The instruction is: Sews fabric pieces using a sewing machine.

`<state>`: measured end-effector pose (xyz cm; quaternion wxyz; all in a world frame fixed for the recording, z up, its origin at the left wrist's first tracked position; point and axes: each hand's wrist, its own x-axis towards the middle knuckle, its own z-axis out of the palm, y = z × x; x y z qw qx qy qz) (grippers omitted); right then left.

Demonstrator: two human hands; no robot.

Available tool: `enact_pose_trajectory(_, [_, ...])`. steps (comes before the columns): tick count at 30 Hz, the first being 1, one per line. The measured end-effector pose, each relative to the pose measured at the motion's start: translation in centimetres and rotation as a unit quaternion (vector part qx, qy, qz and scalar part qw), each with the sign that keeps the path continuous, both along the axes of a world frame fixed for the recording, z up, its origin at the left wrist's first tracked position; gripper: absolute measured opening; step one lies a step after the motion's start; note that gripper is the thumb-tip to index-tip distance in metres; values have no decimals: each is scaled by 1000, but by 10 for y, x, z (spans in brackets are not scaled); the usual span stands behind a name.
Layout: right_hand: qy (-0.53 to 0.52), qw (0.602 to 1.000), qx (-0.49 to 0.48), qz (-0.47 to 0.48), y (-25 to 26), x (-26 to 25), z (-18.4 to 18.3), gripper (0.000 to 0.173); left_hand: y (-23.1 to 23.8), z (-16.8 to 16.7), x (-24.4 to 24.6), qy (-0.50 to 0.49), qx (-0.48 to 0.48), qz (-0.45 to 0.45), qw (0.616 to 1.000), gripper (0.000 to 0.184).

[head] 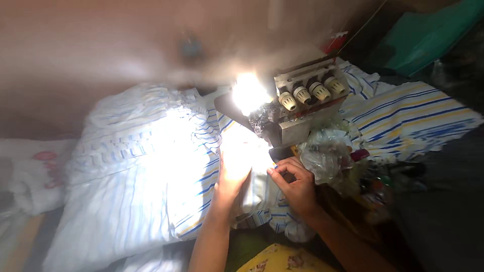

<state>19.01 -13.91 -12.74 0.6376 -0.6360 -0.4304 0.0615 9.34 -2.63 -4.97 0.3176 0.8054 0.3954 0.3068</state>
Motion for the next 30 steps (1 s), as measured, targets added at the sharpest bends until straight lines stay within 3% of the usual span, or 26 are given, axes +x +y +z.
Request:
enact_pose_trajectory(4, [33, 999, 18, 6, 3, 1, 0, 19, -1, -7, 5, -11, 72, 38, 997, 13])
enact_pose_trajectory(6, [62, 998, 20, 16, 3, 1, 0, 18, -3, -16, 8, -10, 156, 58, 986, 18])
enact_pose_trajectory(10, [129, 991, 29, 37, 1, -1, 4, 10, -33, -32, 9, 119, 338, 78, 930, 31])
enact_pose_trajectory(15, [147, 986, 59, 51, 3, 1, 9, 19, -46, -56, 2, 95, 343, 83, 931, 46])
enact_pose_trajectory(30, [134, 987, 72, 46, 9, 8, 5, 17, -41, -56, -4, 61, 303, 42, 950, 43])
